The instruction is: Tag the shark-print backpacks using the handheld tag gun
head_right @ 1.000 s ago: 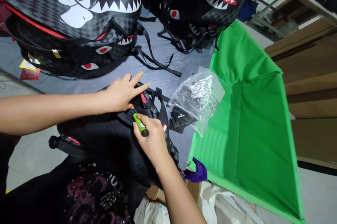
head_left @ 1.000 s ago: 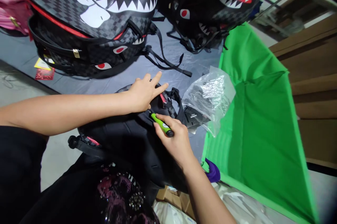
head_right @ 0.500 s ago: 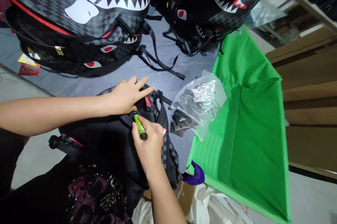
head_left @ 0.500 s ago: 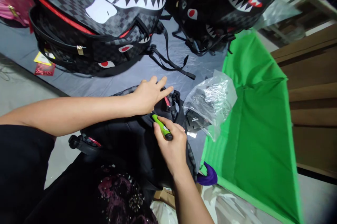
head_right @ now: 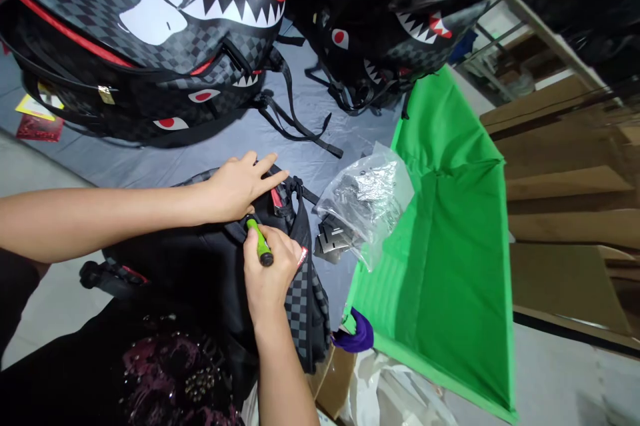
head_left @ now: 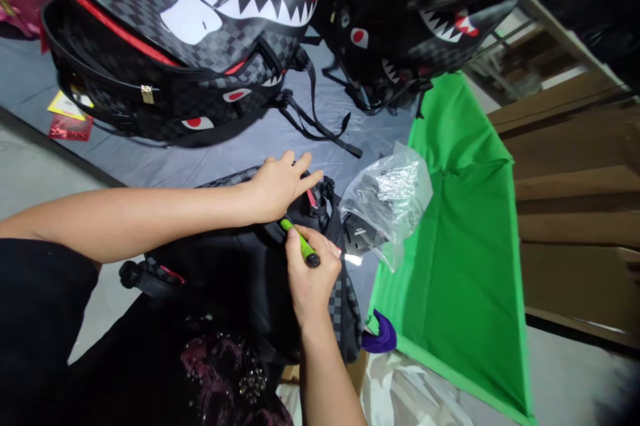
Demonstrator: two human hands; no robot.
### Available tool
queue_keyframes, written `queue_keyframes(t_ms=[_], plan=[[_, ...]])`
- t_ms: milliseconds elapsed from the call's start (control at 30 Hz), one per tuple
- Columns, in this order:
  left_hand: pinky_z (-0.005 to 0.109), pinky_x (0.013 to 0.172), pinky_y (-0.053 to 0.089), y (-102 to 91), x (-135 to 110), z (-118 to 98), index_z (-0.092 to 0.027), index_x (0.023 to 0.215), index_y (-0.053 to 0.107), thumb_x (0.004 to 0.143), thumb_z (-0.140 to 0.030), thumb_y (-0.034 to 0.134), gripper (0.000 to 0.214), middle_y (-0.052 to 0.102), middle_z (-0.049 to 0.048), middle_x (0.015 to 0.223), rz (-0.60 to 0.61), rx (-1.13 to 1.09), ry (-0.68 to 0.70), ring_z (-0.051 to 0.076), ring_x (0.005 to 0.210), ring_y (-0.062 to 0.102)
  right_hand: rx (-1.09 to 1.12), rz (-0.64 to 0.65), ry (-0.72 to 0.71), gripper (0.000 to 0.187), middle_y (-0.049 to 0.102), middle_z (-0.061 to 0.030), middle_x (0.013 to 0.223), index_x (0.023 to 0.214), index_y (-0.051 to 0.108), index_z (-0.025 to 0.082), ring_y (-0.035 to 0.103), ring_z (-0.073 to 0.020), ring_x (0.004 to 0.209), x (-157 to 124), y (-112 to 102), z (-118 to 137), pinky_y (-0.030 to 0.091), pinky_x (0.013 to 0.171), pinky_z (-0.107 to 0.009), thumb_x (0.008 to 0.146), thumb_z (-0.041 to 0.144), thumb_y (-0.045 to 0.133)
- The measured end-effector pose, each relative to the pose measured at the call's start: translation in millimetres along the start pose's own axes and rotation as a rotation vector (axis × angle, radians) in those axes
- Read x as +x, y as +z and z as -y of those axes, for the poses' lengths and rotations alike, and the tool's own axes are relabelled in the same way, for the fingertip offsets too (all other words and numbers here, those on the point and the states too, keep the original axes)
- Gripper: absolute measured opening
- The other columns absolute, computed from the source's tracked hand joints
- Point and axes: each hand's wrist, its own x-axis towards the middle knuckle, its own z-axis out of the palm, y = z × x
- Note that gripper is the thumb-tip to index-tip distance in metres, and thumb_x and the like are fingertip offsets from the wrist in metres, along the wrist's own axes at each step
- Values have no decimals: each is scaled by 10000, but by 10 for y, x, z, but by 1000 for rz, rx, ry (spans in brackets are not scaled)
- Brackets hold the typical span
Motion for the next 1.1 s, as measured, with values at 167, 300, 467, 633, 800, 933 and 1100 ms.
queue_keyframes(t_ms=[167,300,467,633,800,933,1100], plan=[[393,836,504,16,-17,-3,-269,1564,247,836,-359,693,859,241,159,1614,-35,6,-3,349,1233,441,-13,-19,31,217,751,-75,895,907,737,182,670,-237,851,1,13,-3,427,860,-384,924,345,595],[399,861,506,20,-11,-5,-270,1562,253,822,-364,711,875,238,162,1616,-31,5,-8,348,1242,441,-13,9,43,212,752,-66,886,888,737,188,670,-239,841,4,-10,-2,415,879,-398,917,346,598],[397,867,512,-3,-15,-8,-276,1562,257,820,-366,712,876,246,154,1615,-26,6,-16,345,1242,444,61,77,57,210,757,-75,965,963,740,199,681,-247,898,7,-57,-27,446,871,-397,903,350,608],[402,874,517,-31,-33,-22,-269,1564,258,822,-364,712,875,251,159,1612,-25,17,-13,347,1238,449,103,169,61,220,756,-78,1051,1035,740,213,698,-258,970,27,-126,-89,459,921,-423,882,318,623],[398,868,521,-27,-18,-26,-270,1559,257,802,-381,737,904,262,162,1603,-13,9,-13,345,1237,442,76,151,69,233,759,-86,1048,1047,745,212,704,-267,967,22,-128,-119,418,988,-471,892,331,618],[409,887,517,-30,-7,-29,-272,1556,255,787,-393,753,924,250,168,1605,-23,14,-33,347,1250,433,64,130,43,234,761,-85,1028,1004,749,209,709,-271,941,31,-106,-124,443,931,-453,898,361,605],[419,863,541,-58,-14,-61,-257,1553,270,769,-467,757,947,282,182,1587,-38,16,-20,355,1228,466,31,58,-141,262,768,-78,938,959,745,221,718,-276,827,85,-71,-181,477,763,-397,925,399,556]])
